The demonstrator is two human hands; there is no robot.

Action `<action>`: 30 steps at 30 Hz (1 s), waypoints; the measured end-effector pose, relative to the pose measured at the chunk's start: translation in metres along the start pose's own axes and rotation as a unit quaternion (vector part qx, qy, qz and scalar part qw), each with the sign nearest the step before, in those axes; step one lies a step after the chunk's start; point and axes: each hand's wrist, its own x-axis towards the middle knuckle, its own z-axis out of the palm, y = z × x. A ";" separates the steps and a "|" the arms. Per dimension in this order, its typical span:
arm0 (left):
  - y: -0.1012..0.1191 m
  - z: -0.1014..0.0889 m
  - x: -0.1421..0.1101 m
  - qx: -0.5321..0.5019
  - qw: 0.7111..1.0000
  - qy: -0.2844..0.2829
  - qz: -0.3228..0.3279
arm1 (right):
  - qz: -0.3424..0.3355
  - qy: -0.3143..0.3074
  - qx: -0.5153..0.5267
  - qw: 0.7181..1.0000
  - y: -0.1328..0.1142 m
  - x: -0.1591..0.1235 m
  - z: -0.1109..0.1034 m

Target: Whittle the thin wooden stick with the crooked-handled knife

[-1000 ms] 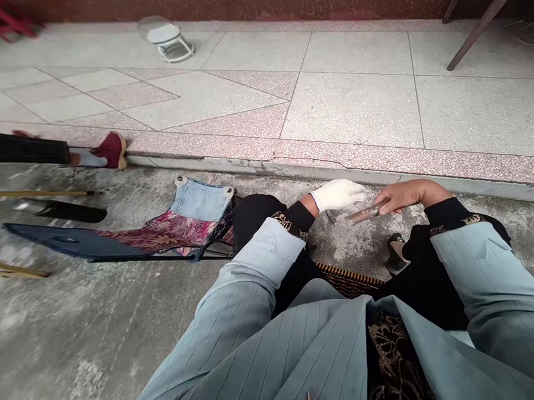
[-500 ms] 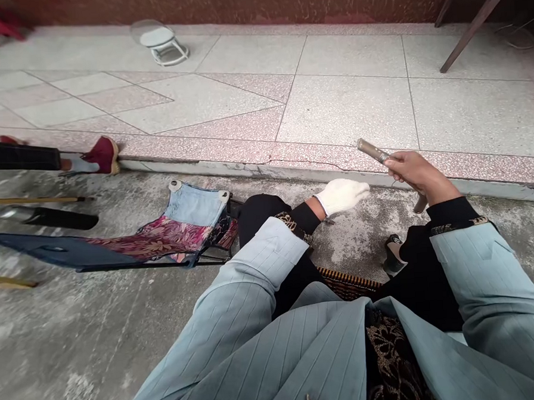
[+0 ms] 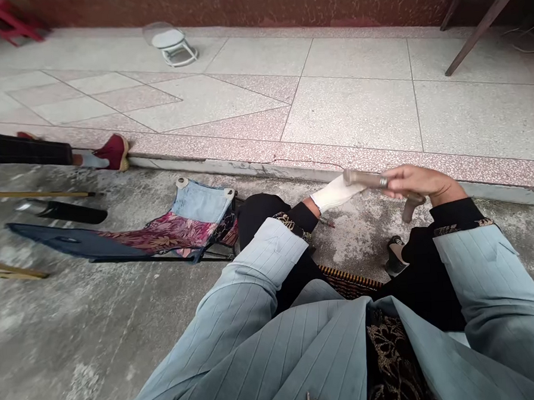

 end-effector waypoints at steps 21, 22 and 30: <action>-0.003 0.003 0.003 0.050 0.998 -0.027 0.001 | 0.204 -0.107 -0.244 0.942 0.018 0.015 -0.001; -0.006 0.003 0.004 0.036 0.999 -0.012 -0.008 | 0.167 -0.130 -0.189 0.959 0.014 0.012 0.001; -0.001 0.022 0.003 0.078 0.996 -0.018 -0.025 | 0.014 0.296 -0.008 0.955 0.008 0.005 -0.014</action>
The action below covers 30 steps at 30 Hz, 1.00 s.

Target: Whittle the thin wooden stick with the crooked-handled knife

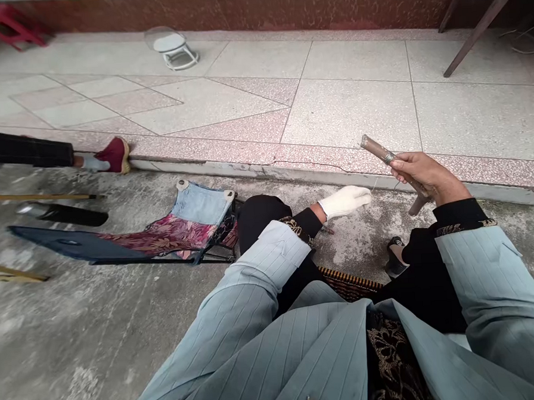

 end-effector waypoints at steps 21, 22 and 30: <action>-0.007 -0.017 0.003 -0.072 0.997 0.041 0.009 | -0.023 -0.275 -0.041 0.960 -0.013 -0.019 0.010; -0.007 -0.014 0.002 -0.094 0.995 0.030 0.006 | -0.029 -0.220 -0.013 0.975 -0.014 -0.020 0.005; 0.016 0.012 -0.007 -0.113 0.992 -0.063 0.001 | 0.005 0.121 -0.036 0.992 0.011 0.008 -0.009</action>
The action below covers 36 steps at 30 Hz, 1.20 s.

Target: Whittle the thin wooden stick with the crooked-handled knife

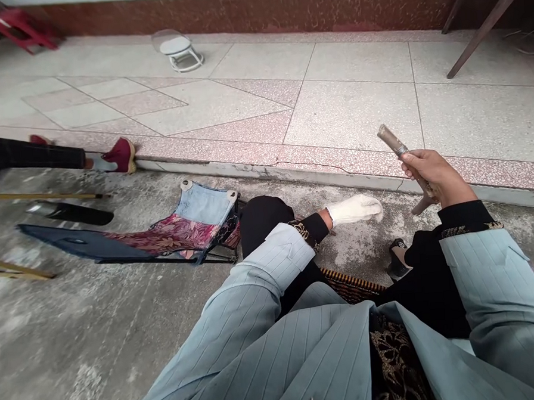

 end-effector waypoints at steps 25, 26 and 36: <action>-0.019 -0.013 0.007 0.034 0.998 0.051 0.025 | -0.001 -0.161 -0.014 0.987 -0.019 -0.021 0.008; -0.018 -0.013 0.007 0.061 0.997 0.038 0.028 | 0.008 -0.146 -0.029 0.989 -0.016 -0.018 0.010; -0.020 -0.034 0.000 0.089 0.995 0.007 0.044 | 0.035 -0.510 -0.231 0.828 -0.012 -0.018 0.015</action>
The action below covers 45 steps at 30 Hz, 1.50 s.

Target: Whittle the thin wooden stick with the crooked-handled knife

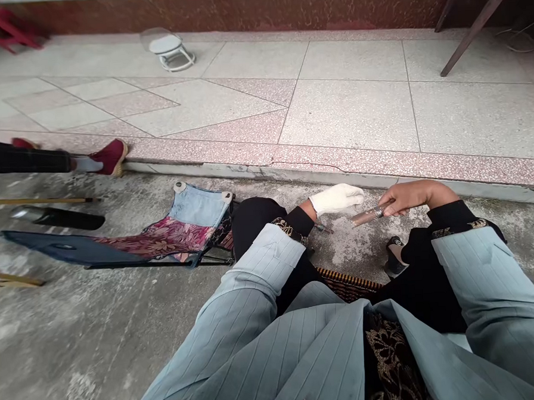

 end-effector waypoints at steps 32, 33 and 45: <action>-0.007 0.005 0.007 0.038 0.998 0.040 -0.003 | -0.131 0.008 0.094 0.987 -0.015 -0.008 0.008; -0.010 0.007 0.008 0.034 0.999 0.037 -0.009 | -0.132 0.038 0.103 0.985 -0.014 -0.009 0.007; -0.003 0.015 0.009 0.008 1.000 0.004 -0.014 | -0.075 0.375 0.205 0.901 -0.003 0.014 0.005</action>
